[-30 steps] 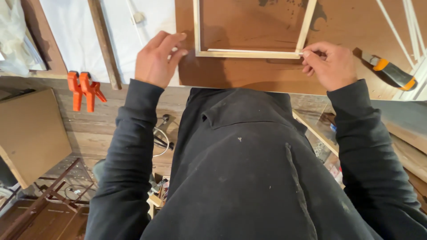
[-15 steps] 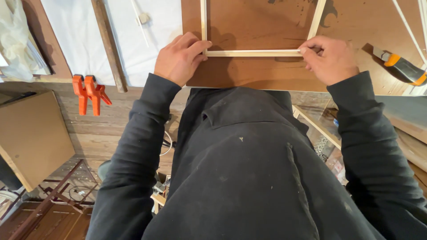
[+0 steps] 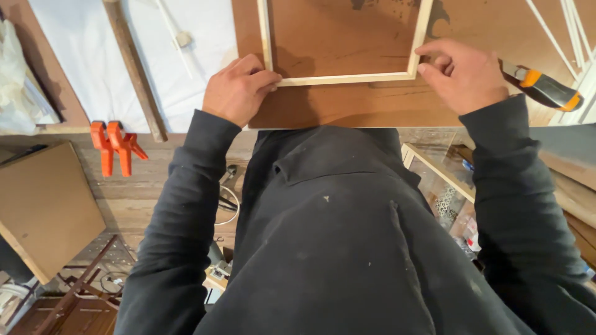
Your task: Assembling a wooden picture frame by fitting and gluing wooden spacers and strips.
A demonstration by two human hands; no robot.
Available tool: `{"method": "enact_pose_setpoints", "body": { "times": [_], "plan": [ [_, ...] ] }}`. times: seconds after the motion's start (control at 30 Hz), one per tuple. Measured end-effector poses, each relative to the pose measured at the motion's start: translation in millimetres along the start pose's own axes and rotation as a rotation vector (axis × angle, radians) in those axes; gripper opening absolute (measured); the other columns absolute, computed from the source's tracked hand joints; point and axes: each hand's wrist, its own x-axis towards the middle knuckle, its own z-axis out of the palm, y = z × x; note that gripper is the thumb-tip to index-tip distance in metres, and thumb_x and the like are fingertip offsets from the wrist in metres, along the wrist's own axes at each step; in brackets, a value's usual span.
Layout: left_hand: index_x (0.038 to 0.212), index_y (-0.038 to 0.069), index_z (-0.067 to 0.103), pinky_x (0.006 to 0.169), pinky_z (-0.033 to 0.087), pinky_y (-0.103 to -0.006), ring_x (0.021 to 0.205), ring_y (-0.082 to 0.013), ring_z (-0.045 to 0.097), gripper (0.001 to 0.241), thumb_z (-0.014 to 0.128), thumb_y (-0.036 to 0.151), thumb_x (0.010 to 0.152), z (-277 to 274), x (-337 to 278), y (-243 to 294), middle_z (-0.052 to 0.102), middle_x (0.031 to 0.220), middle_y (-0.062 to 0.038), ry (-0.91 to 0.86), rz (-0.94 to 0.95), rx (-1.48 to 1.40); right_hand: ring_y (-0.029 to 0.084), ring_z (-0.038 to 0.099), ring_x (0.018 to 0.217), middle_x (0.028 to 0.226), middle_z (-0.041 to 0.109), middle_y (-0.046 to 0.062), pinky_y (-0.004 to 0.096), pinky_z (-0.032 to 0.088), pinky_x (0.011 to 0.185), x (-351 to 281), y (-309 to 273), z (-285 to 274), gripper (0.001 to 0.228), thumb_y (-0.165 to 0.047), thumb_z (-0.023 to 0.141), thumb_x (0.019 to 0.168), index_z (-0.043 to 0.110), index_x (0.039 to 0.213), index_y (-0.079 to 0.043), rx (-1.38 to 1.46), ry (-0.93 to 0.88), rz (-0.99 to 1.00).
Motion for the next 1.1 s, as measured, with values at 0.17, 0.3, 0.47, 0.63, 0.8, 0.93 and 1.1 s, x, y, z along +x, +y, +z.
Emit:
{"method": "enact_pose_setpoints", "body": {
  "times": [0.17, 0.3, 0.47, 0.63, 0.8, 0.93, 1.1],
  "plan": [
    [0.105, 0.015, 0.079, 0.074, 0.055, -0.0396, 0.088, -0.0272, 0.066, 0.013, 0.079, 0.014, 0.093, -6, 6, 14, 0.064, 0.095, -0.004, -0.022, -0.074, -0.039, 0.017, 0.064, 0.080, 0.100, 0.065, 0.006, 0.033, 0.052, 0.074, -6, -5, -22, 0.036, -0.012, 0.078, 0.096, 0.072, 0.132, -0.013, -0.058, -0.038, -0.172],
    [0.106, 0.013, 0.078, 0.078, 0.056, -0.0386, 0.091, -0.0278, 0.066, 0.014, 0.080, 0.011, 0.092, 10, 28, 36, 0.066, 0.097, -0.004, 0.060, -0.075, -0.063, 0.020, 0.064, 0.087, 0.103, 0.065, 0.006, 0.034, 0.054, 0.080, -3, 0, -19, 0.038, -0.012, 0.079, 0.095, 0.070, 0.132, -0.012, -0.070, -0.032, -0.280],
    [0.105, 0.008, 0.074, 0.084, 0.053, -0.0389, 0.095, -0.0279, 0.060, 0.019, 0.083, 0.011, 0.088, 52, 68, 78, 0.062, 0.101, -0.005, 0.077, 0.156, -0.110, 0.021, 0.067, 0.089, 0.102, 0.065, 0.006, 0.035, 0.054, 0.079, -2, -6, -16, 0.039, -0.013, 0.078, 0.093, 0.070, 0.131, -0.013, -0.039, -0.036, -0.276],
    [0.106, 0.010, 0.074, 0.086, 0.051, -0.0387, 0.099, -0.0259, 0.058, 0.021, 0.082, 0.011, 0.086, 83, 77, 95, 0.060, 0.106, -0.003, 0.081, 0.135, -0.116, 0.024, 0.069, 0.095, 0.104, 0.065, 0.006, 0.037, 0.054, 0.079, 1, 3, -7, 0.037, -0.018, 0.082, 0.093, 0.072, 0.127, -0.015, -0.137, -0.006, -0.362],
    [0.106, 0.011, 0.076, 0.081, 0.047, -0.0405, 0.097, -0.0263, 0.057, 0.022, 0.082, 0.010, 0.086, 97, 76, 98, 0.060, 0.103, -0.002, 0.064, 0.094, -0.104, 0.024, 0.070, 0.096, 0.106, 0.064, 0.005, 0.038, 0.054, 0.078, 0, 8, 0, 0.033, -0.023, 0.083, 0.093, 0.074, 0.124, -0.017, -0.153, 0.018, -0.392],
    [0.104, 0.011, 0.076, 0.083, 0.047, -0.0398, 0.098, -0.0257, 0.057, 0.019, 0.082, 0.008, 0.087, 102, 75, 99, 0.061, 0.104, -0.001, 0.115, 0.064, -0.128, 0.023, 0.070, 0.092, 0.106, 0.064, 0.004, 0.039, 0.055, 0.076, -2, 6, 1, 0.025, -0.023, 0.082, 0.096, 0.076, 0.120, -0.018, -0.174, 0.043, -0.361],
    [0.102, 0.011, 0.076, 0.082, 0.047, -0.0398, 0.095, -0.0256, 0.057, 0.019, 0.083, 0.008, 0.086, 105, 75, 99, 0.061, 0.101, 0.000, 0.126, 0.054, -0.131, 0.023, 0.070, 0.091, 0.105, 0.064, 0.003, 0.040, 0.055, 0.076, -1, 8, 4, 0.021, -0.023, 0.080, 0.098, 0.076, 0.118, -0.019, -0.153, 0.025, -0.330]
  ]
}}
